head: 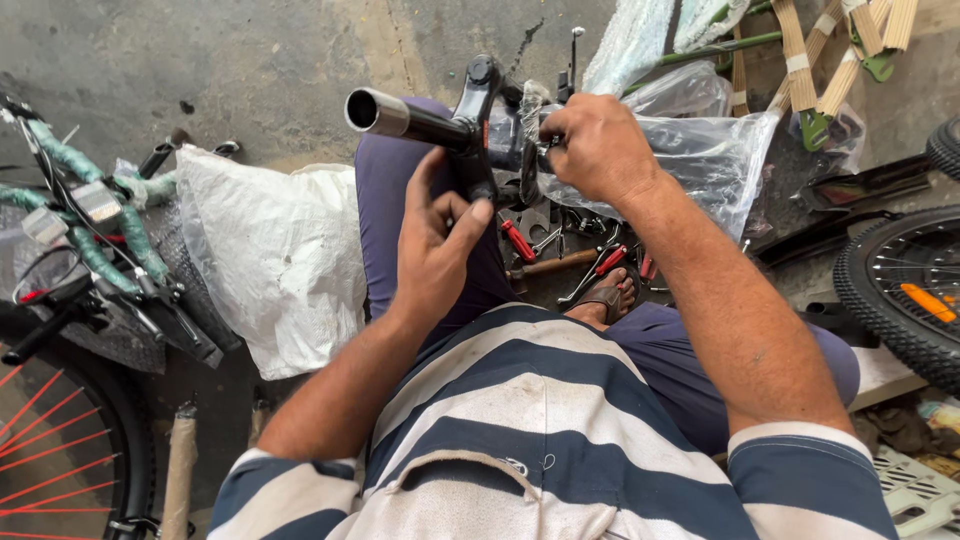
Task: The person sits on the floor of a bicycle workshop holding a bicycle fork and handlebar assembly between their legs. They fit and tighten small bolts and fittings on the fork and handlebar stem by hand, using a small hex key, and reposition the assembly repeatedly while attaching brake and handlebar components.
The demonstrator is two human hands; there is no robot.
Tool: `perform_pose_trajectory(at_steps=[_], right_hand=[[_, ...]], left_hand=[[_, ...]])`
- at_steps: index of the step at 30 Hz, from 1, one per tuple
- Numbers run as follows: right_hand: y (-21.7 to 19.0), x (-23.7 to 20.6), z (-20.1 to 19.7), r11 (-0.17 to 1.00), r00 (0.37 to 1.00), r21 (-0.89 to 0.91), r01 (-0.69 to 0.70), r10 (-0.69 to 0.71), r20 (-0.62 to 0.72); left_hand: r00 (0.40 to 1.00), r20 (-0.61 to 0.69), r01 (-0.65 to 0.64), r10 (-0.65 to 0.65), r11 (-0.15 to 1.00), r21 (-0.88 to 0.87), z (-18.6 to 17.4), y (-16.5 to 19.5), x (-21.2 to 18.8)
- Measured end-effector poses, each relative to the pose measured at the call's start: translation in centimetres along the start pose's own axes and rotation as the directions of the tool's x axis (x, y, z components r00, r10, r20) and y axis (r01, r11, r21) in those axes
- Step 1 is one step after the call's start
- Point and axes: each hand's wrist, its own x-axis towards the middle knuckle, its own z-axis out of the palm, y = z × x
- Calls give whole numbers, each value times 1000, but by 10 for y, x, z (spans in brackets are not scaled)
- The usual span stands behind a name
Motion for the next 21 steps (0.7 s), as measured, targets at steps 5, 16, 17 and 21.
perform_pose_trajectory(at_steps=[5,16,17,21], right_hand=[[-6,3,0,1000,1000,-21,-5,5,-23],[-17,0,-19,980,997,187,-73,72,12],[-18,0,-19,981,997,182,-74,72,19],[-21,4,-20,988,999,147,-38,37,8]], left_hand=[[997,22,-78,78,996,35,-12,9,24],[996,30,-92,87,971,222,-15,11,36],[995,37,-103,97,955,279,-16,12,36],[981,70,-194,181,924,331,-17,16,42]])
